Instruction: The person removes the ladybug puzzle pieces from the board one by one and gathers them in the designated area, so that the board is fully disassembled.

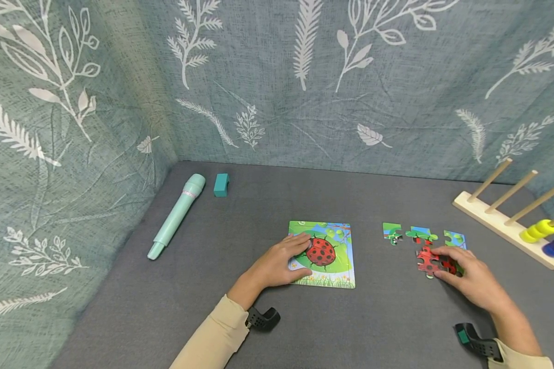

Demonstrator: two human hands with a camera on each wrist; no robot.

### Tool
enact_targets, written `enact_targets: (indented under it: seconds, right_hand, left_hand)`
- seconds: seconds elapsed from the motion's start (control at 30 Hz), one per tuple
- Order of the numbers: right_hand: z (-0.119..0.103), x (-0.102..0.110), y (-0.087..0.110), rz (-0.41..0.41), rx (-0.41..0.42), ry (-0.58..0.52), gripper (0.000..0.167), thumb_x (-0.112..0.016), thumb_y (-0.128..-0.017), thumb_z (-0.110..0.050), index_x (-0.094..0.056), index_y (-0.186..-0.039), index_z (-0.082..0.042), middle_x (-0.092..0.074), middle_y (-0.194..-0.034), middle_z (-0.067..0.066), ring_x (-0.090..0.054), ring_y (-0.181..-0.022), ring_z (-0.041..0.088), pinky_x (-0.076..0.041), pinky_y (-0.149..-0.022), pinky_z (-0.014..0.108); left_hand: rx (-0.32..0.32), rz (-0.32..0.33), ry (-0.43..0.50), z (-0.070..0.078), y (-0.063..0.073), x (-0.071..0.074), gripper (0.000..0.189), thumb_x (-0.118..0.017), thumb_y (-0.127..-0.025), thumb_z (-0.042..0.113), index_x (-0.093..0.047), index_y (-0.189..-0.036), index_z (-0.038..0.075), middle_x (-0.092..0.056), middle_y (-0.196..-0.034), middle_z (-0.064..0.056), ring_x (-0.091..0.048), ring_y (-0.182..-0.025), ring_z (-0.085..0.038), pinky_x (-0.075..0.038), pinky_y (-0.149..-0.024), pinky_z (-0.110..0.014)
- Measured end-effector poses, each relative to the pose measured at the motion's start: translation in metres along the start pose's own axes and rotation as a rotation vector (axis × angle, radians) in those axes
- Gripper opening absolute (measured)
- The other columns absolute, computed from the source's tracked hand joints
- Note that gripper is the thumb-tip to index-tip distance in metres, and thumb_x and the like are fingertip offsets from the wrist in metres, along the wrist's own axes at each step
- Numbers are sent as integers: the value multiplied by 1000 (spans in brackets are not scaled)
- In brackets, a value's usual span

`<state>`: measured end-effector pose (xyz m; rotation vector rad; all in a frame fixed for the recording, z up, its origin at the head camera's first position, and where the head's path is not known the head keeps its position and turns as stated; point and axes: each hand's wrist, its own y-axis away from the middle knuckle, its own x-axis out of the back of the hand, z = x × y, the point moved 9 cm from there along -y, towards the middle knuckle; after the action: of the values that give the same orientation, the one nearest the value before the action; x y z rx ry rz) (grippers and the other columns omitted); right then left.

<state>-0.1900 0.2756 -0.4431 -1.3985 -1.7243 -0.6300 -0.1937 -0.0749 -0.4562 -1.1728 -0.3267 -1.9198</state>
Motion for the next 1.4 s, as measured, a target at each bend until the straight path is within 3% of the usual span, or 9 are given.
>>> enact_targets:
  seconds: [0.7, 1.1, 1.2, 1.3, 1.4]
  right_hand:
    - [0, 1, 0, 24, 22, 21, 46, -76, -80, -16, -58, -121, -6, -55, -124, 23, -45, -111, 43, -40, -80, 59]
    - [0, 3, 1, 45, -22, -2, 51, -75, -82, -22, -56, -125, -3, -53, -126, 24, -45, -111, 41, -41, -81, 57]
    - [-3, 6, 2, 84, 0, -7, 51, -76, -81, -22, -57, -125, -5, -56, -124, 20, -47, -114, 17, -41, -86, 38]
    - [-6, 8, 2, 116, 24, -17, 51, -78, -79, -21, -59, -124, -7, -59, -121, 16, -39, -107, -13, -36, -81, 16]
    - [-9, 9, 2, 128, 42, -39, 51, -78, -79, -20, -59, -124, -8, -59, -118, 6, -31, -102, -25, -33, -77, 5]
  left_hand:
    - [-17, 18, -10, 2, 0, 1, 67, -72, -84, 33, -48, -138, 0, -44, -146, -11, -37, -138, -26, -27, -120, -36]
    - [-8, 25, -12, 3, 0, 2, 67, -72, -84, 33, -49, -137, 0, -45, -146, -11, -38, -138, -27, -28, -119, -37]
    - [-2, 27, -11, 2, 0, 2, 67, -73, -83, 33, -49, -137, 1, -45, -145, -10, -38, -138, -27, -29, -119, -38]
    - [5, 26, -11, 1, 0, 2, 68, -74, -82, 34, -50, -137, 2, -45, -146, -10, -37, -138, -26, -29, -119, -37]
    - [7, 27, -5, 1, 1, 2, 69, -74, -82, 35, -49, -138, 2, -45, -146, -10, -37, -138, -27, -30, -119, -38]
